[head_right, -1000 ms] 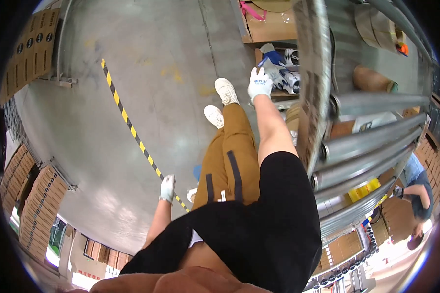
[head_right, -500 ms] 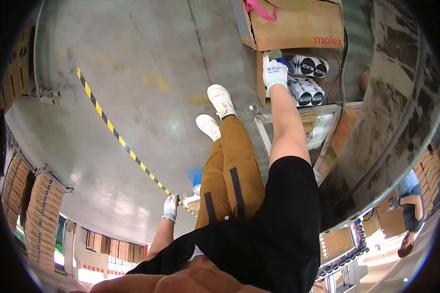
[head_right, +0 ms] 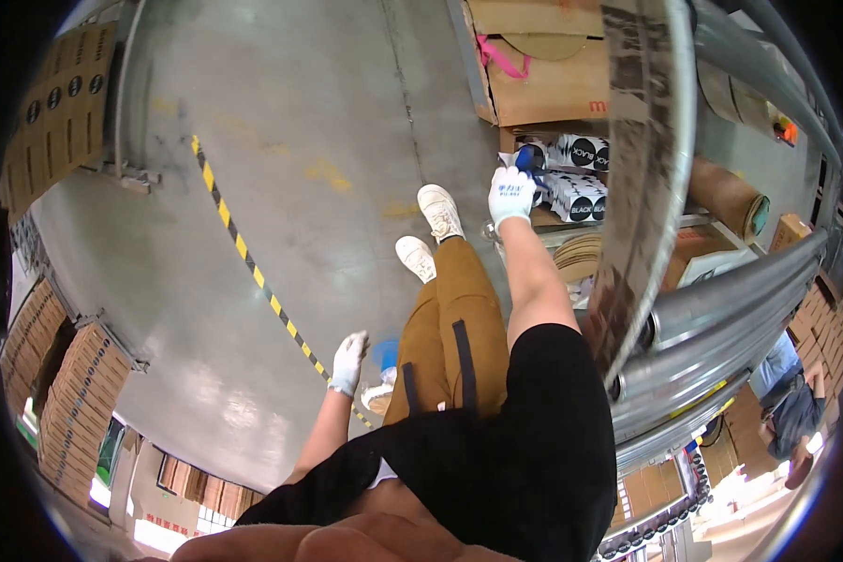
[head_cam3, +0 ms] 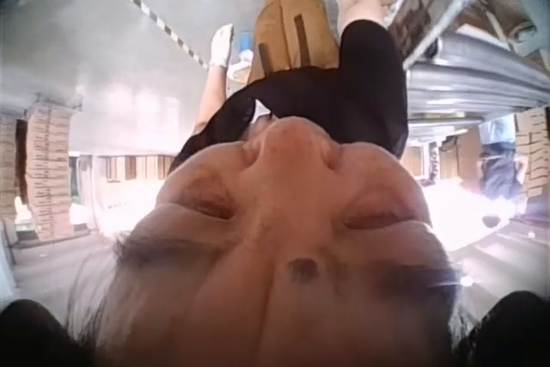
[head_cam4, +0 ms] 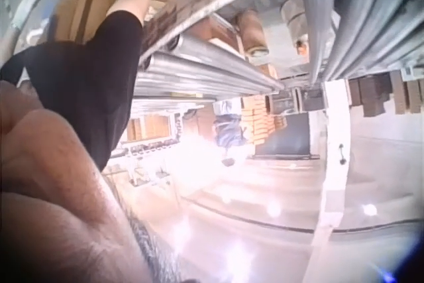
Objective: Packing a treadmill into a cardboard box on a conveyor belt, securing it with tape and applying labels.
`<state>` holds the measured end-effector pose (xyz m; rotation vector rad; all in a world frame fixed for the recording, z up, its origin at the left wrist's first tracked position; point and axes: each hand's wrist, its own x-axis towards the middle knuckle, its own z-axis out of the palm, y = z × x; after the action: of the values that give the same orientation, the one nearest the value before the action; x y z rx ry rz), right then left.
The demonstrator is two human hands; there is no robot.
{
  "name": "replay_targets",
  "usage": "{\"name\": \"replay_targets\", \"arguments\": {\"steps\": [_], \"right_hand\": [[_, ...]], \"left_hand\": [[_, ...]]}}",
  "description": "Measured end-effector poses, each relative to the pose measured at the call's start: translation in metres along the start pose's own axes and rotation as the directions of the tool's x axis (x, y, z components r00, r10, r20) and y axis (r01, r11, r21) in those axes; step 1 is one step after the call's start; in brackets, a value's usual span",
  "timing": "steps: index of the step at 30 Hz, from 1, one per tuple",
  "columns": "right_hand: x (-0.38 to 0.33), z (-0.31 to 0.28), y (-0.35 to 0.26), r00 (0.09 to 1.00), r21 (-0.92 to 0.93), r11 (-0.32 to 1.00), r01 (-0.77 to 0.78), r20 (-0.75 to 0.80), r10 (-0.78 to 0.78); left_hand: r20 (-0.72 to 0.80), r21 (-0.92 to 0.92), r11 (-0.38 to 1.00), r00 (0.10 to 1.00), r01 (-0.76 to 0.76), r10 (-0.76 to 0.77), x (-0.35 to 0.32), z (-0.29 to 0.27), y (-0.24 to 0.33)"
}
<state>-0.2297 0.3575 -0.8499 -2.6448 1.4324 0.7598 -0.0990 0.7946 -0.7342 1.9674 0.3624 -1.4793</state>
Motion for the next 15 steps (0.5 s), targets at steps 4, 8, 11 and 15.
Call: {"name": "replay_targets", "arguments": {"steps": [4, 8, 11, 15], "right_hand": [[-0.065, -0.071, -0.033, 0.991, 0.088, 0.989, 0.116, -0.081, -0.109], [-0.143, -0.195, -0.096, 0.893, 0.200, 0.871, 0.448, -0.139, -0.427], [-0.204, -0.232, -0.121, 0.637, 0.242, 0.590, 0.771, -0.337, -0.694], [-0.280, -0.303, -0.139, 0.245, 0.199, 0.151, 0.968, -0.638, -0.730]], "left_hand": [[0.089, -0.111, 0.980, 0.980, -0.168, 0.178, -0.028, 0.030, 0.090], [0.057, -0.185, 0.907, 0.917, -0.378, 0.394, -0.062, 0.029, 0.152], [-0.054, -0.233, 0.872, 0.901, -0.430, 0.430, -0.119, 0.015, 0.197], [0.100, -0.185, 0.923, 0.928, -0.338, 0.360, -0.183, -0.030, 0.192]]}}
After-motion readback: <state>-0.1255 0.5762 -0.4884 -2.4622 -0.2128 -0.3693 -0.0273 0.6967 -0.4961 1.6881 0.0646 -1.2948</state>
